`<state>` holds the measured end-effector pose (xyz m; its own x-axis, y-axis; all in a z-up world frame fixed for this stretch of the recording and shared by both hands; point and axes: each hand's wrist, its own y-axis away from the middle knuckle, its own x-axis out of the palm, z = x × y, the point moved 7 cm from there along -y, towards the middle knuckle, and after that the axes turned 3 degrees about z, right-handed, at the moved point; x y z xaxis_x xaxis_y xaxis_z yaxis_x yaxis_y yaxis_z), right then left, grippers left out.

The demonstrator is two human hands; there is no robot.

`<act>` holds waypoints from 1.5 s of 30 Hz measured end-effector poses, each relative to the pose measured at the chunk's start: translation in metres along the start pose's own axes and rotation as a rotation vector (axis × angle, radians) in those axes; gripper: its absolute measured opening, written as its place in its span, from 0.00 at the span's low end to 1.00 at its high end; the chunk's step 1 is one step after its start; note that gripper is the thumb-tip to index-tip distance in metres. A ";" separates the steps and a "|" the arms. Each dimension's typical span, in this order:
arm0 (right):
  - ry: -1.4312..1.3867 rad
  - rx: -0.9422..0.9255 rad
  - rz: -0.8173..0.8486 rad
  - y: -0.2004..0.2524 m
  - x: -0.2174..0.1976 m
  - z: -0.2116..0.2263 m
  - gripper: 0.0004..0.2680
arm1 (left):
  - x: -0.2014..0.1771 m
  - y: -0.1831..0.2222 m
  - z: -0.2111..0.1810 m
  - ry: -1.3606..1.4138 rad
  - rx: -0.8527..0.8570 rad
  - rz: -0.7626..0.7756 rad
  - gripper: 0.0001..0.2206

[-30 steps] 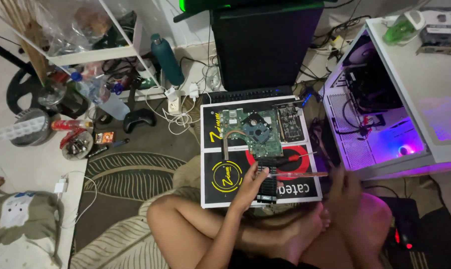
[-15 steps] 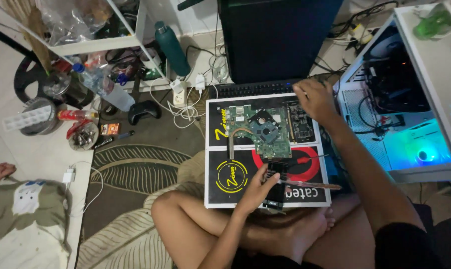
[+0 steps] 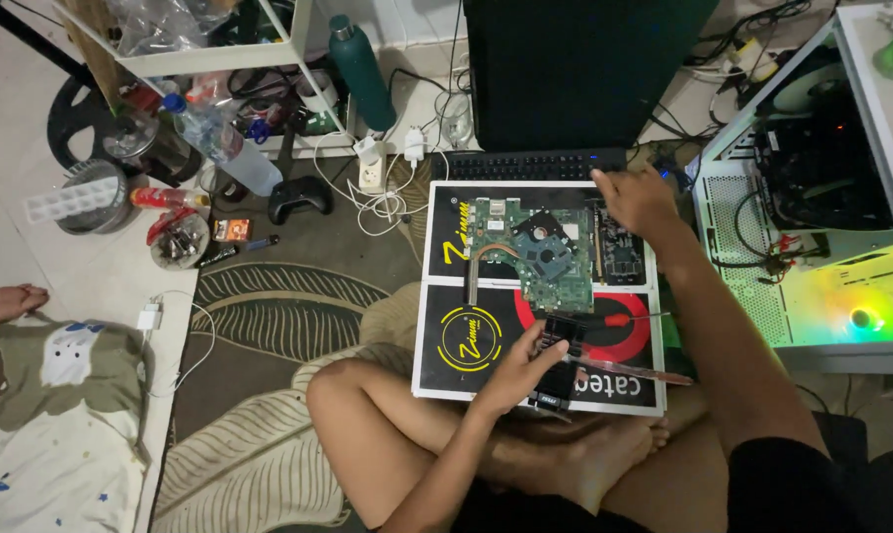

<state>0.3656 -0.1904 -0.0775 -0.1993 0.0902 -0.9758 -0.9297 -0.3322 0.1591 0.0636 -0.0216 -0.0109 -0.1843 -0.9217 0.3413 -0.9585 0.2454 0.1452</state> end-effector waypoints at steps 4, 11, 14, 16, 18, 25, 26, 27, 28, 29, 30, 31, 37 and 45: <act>0.028 0.041 0.111 -0.011 0.012 -0.005 0.33 | -0.010 -0.007 0.025 0.003 -0.010 0.006 0.13; 0.072 0.039 0.158 -0.002 0.000 0.000 0.27 | -0.020 -0.015 0.045 0.029 -0.040 -0.009 0.15; -0.108 -0.124 -0.238 0.051 -0.041 0.030 0.17 | -0.029 -0.017 0.058 0.042 -0.043 -0.020 0.15; -0.199 -0.277 -0.585 0.107 -0.070 0.052 0.13 | -0.031 -0.018 0.064 0.065 -0.050 -0.028 0.16; -0.514 -0.347 -0.467 0.147 -0.067 0.062 0.11 | -0.039 -0.019 0.081 0.080 -0.210 -0.135 0.33; -1.019 -0.513 0.003 0.268 -0.033 0.065 0.20 | -0.023 0.006 0.011 0.067 -0.101 -0.087 0.23; -1.108 -0.197 0.258 0.272 -0.026 0.062 0.20 | -0.026 0.000 0.027 0.170 -0.107 -0.007 0.21; -1.171 0.130 0.506 0.286 -0.021 0.060 0.21 | -0.030 -0.005 0.043 0.273 -0.114 0.074 0.19; -1.166 0.124 0.500 0.287 -0.006 0.059 0.21 | -0.030 -0.007 0.046 0.272 -0.105 0.076 0.19; -0.964 0.069 0.462 0.286 0.007 0.058 0.12 | -0.032 -0.009 0.045 0.109 -0.037 0.060 0.17; -0.766 0.019 0.426 0.288 0.021 0.058 0.08 | -0.034 -0.008 0.045 -0.054 0.025 0.041 0.15; -0.765 0.018 0.424 0.292 0.013 0.071 0.08 | -0.038 -0.009 0.053 -0.055 0.027 0.041 0.15; -0.242 -0.183 -0.144 0.292 -0.022 0.088 0.08 | -0.026 -0.004 0.041 0.368 -0.067 0.256 0.25; -0.155 -0.309 -0.272 0.303 -0.023 0.125 0.05 | -0.040 -0.004 0.036 0.090 0.009 -0.010 0.23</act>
<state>0.0497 -0.1756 0.0115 -0.0261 0.3454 -0.9381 -0.8233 -0.5397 -0.1758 0.0674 0.0035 -0.0582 -0.1551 -0.8934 0.4217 -0.9621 0.2335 0.1407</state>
